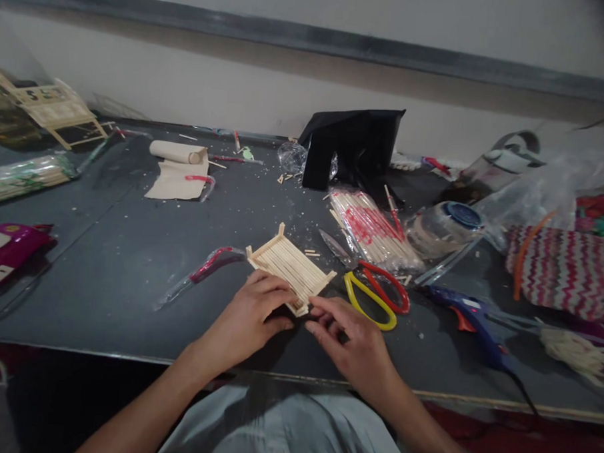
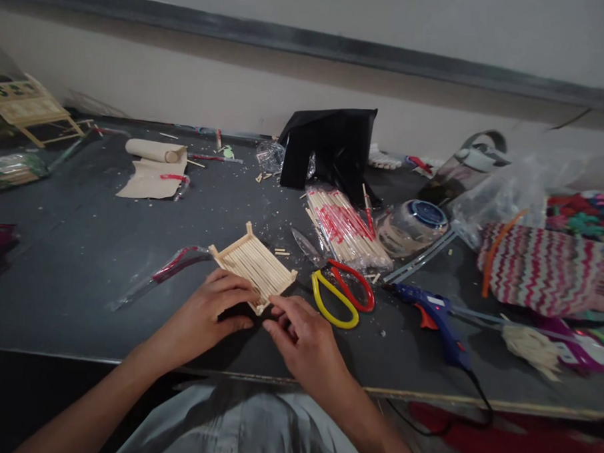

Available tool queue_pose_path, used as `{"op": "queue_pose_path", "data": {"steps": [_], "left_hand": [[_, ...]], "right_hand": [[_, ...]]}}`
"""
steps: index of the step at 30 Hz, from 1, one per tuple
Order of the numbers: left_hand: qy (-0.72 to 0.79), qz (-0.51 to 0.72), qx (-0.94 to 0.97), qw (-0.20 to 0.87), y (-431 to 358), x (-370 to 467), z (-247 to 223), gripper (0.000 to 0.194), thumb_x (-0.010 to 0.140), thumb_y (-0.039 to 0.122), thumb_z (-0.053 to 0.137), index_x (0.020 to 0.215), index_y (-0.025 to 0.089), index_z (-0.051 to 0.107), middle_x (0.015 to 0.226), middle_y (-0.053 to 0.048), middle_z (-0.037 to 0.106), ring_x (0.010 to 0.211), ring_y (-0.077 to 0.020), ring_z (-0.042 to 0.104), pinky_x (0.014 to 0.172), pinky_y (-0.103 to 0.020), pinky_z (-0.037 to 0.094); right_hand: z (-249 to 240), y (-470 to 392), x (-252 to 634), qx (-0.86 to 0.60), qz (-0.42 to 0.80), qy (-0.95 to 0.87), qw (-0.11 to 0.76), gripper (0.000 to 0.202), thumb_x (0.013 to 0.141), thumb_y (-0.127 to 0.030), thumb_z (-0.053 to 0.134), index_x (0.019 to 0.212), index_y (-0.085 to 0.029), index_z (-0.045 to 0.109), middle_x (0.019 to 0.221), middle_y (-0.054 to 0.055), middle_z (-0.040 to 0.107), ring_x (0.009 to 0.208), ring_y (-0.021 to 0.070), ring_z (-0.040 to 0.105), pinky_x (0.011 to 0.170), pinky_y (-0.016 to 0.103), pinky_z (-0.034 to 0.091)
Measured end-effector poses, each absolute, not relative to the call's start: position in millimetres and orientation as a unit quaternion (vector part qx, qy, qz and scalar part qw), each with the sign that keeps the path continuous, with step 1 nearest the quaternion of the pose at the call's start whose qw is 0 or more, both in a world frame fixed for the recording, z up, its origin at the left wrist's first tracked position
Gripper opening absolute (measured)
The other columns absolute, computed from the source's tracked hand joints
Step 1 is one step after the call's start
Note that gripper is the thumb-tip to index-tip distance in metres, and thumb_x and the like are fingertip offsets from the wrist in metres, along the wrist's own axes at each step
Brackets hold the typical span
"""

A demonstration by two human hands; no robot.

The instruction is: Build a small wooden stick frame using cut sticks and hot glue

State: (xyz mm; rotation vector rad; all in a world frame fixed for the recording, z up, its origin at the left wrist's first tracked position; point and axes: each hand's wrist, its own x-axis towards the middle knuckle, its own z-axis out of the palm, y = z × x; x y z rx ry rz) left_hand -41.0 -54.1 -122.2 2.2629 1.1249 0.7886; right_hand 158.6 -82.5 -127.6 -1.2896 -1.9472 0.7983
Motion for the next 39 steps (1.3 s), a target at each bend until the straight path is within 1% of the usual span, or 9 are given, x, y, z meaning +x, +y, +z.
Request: {"op": "queue_pose_path", "data": {"steps": [2,6,9,12,16,21,25,29,39], "left_hand": [[0.411,0.289,0.833,0.231,-54.4,-43.1,-122.5,0.028,0.075,0.009,0.073,0.101,0.02,0.069,0.102,-0.003,0.068,0.1,-0.0205,0.053,0.09,-0.036,0.044],[0.408,0.283,0.846,0.192,-54.5,-39.9,-122.9,0.012,0.081,0.011,0.067,0.087,0.021,0.071,0.091,-0.002,0.07,0.091,-0.0203,0.054,0.085,-0.037,0.042],[0.424,0.272,0.846,0.176,-56.7,-35.3,-121.4,0.008,0.082,0.015,0.067,0.084,0.021,0.072,0.084,-0.002,0.069,0.086,-0.0204,0.052,0.079,-0.036,0.041],[0.451,0.273,0.829,0.189,-60.0,-32.0,-120.0,0.008,0.083,0.015,0.066,0.086,0.021,0.072,0.079,-0.002,0.066,0.083,-0.02,0.052,0.074,-0.034,0.041],[0.47,0.286,0.808,0.209,-62.9,-27.6,-120.6,0.011,0.082,0.012,0.065,0.087,0.02,0.072,0.08,-0.002,0.065,0.081,-0.0196,0.053,0.073,-0.033,0.042],[0.474,0.294,0.802,0.215,-64.1,-21.3,-122.2,0.013,0.082,0.01,0.065,0.086,0.02,0.072,0.081,-0.002,0.067,0.08,-0.0194,0.053,0.072,-0.034,0.042],[0.472,0.299,0.801,0.215,-64.0,-20.3,-122.3,0.014,0.081,0.007,0.064,0.084,0.018,0.072,0.08,-0.003,0.067,0.08,-0.0195,0.053,0.071,-0.033,0.041],[0.469,0.301,0.802,0.215,-63.2,-20.5,-122.7,0.014,0.081,0.007,0.064,0.081,0.018,0.072,0.08,-0.002,0.068,0.079,-0.0194,0.053,0.07,-0.034,0.041],[0.465,0.292,0.812,0.198,-62.3,-19.4,-124.6,0.015,0.082,0.008,0.062,0.078,0.019,0.07,0.078,-0.001,0.071,0.075,-0.0199,0.054,0.068,-0.035,0.039]], "right_hand": [[-126.5,-84.3,160.9,-0.501,0.309,-0.737,0.331,0.022,0.088,-0.017,0.058,0.109,-0.019,0.062,0.088,0.004,0.065,0.07,0.0131,0.061,0.063,0.024,0.052],[-125.4,-83.6,159.9,-0.491,0.289,-0.749,0.34,0.02,0.088,-0.015,0.057,0.106,-0.019,0.063,0.087,0.003,0.065,0.069,0.013,0.06,0.065,0.025,0.052],[-126.6,-82.4,157.8,-0.49,0.274,-0.754,0.34,0.019,0.088,-0.013,0.056,0.104,-0.02,0.063,0.087,0.003,0.065,0.07,0.0138,0.061,0.067,0.025,0.052],[-128.7,-83.5,157.6,-0.505,0.257,-0.755,0.33,0.017,0.088,-0.013,0.057,0.102,-0.021,0.064,0.088,0.003,0.066,0.073,0.0148,0.061,0.068,0.026,0.051],[-130.0,-85.6,158.2,-0.521,0.245,-0.752,0.321,0.013,0.087,-0.016,0.06,0.099,-0.021,0.066,0.086,0.002,0.067,0.071,0.0152,0.062,0.065,0.027,0.049],[-129.6,-84.0,155.6,-0.523,0.235,-0.75,0.33,0.007,0.089,-0.02,0.06,0.093,-0.021,0.066,0.084,0.002,0.069,0.074,0.0162,0.065,0.066,0.026,0.049],[-130.3,-82.1,153.4,-0.519,0.215,-0.758,0.332,0.009,0.091,-0.021,0.057,0.09,-0.021,0.065,0.083,0.003,0.069,0.076,0.0164,0.065,0.068,0.027,0.049],[-131.6,-81.2,152.6,-0.514,0.197,-0.77,0.323,0.013,0.093,-0.022,0.054,0.084,-0.02,0.064,0.077,0.002,0.068,0.07,0.0162,0.064,0.064,0.027,0.046],[-131.2,-80.2,151.7,-0.511,0.192,-0.778,0.31,0.017,0.093,-0.02,0.051,0.078,-0.02,0.059,0.071,0.001,0.063,0.065,0.0147,0.059,0.06,0.026,0.043]]}}
